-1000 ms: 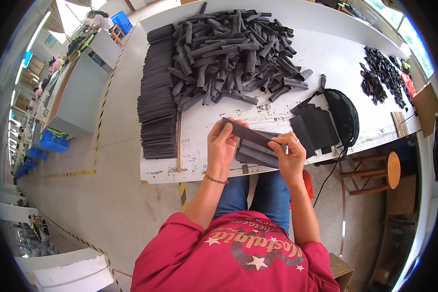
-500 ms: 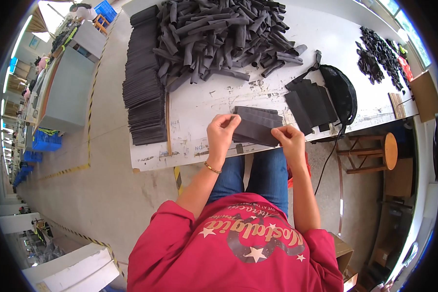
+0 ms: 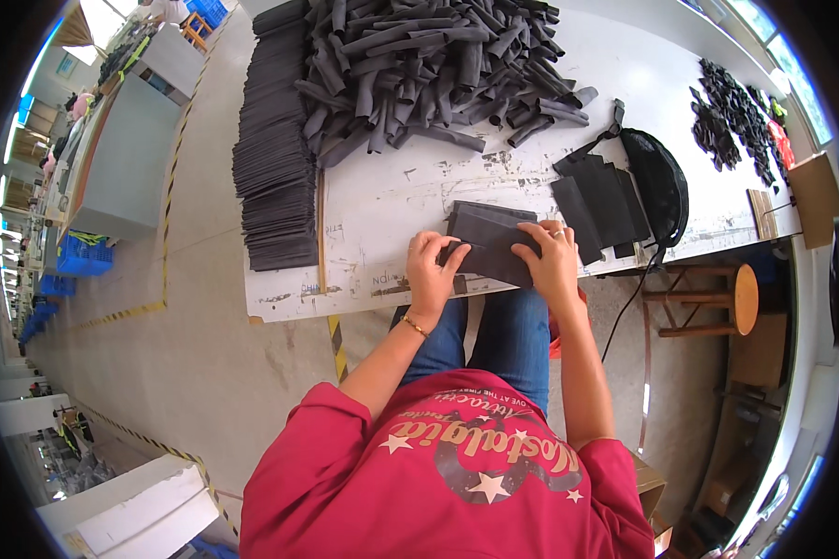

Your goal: Assembling grey foam components by inserting smaller pieces into larger foam strips.

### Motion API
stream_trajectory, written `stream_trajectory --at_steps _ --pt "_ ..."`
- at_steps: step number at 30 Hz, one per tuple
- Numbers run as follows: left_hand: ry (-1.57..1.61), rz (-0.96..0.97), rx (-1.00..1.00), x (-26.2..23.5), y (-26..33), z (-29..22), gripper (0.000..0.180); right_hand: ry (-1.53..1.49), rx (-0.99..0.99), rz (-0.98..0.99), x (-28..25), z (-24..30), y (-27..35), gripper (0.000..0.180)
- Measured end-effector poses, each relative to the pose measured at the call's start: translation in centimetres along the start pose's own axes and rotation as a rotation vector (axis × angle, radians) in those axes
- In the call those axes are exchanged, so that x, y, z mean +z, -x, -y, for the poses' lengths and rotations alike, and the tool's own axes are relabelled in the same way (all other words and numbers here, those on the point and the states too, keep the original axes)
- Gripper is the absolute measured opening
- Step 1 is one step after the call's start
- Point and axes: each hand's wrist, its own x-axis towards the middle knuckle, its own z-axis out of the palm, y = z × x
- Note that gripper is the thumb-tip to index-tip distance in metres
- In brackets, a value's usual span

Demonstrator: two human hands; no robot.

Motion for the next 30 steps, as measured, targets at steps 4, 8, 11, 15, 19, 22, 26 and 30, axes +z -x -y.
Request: stream_trajectory --at_steps 4,8,11,15,19,22,26,30 --pt "0.011 -0.01 0.065 0.1 0.1 0.2 0.021 -0.179 0.111 0.133 1.4 -3.2 -2.5 0.028" --pt "0.008 -0.026 0.093 0.0 0.1 0.5 0.02 -0.198 0.145 0.236 1.3 -3.3 -4.3 0.027" --pt "0.012 -0.028 0.082 -0.1 0.2 0.5 0.019 -0.121 0.09 0.241 1.2 -2.9 -4.6 0.03" --pt "-0.042 -0.07 0.185 -0.4 -0.5 -1.0 0.022 0.073 -0.129 0.053 1.4 -2.3 -3.8 0.043" --pt "-0.195 0.127 0.489 -0.1 -0.8 -1.2 0.025 -0.006 -0.153 0.234 1.5 -2.9 -3.7 0.046" --pt "-0.246 0.096 0.411 0.4 -0.2 -0.5 0.023 -0.071 -0.08 0.259 1.4 -2.0 -3.6 0.041" --pt "-0.281 0.062 0.37 1.4 -0.3 -0.6 0.022 -0.094 -0.14 0.236 1.2 -2.2 -3.5 0.035" --pt "-0.207 0.081 0.34 1.0 -0.6 -1.4 0.025 0.067 -0.186 0.204 1.2 -2.0 -3.4 0.039"
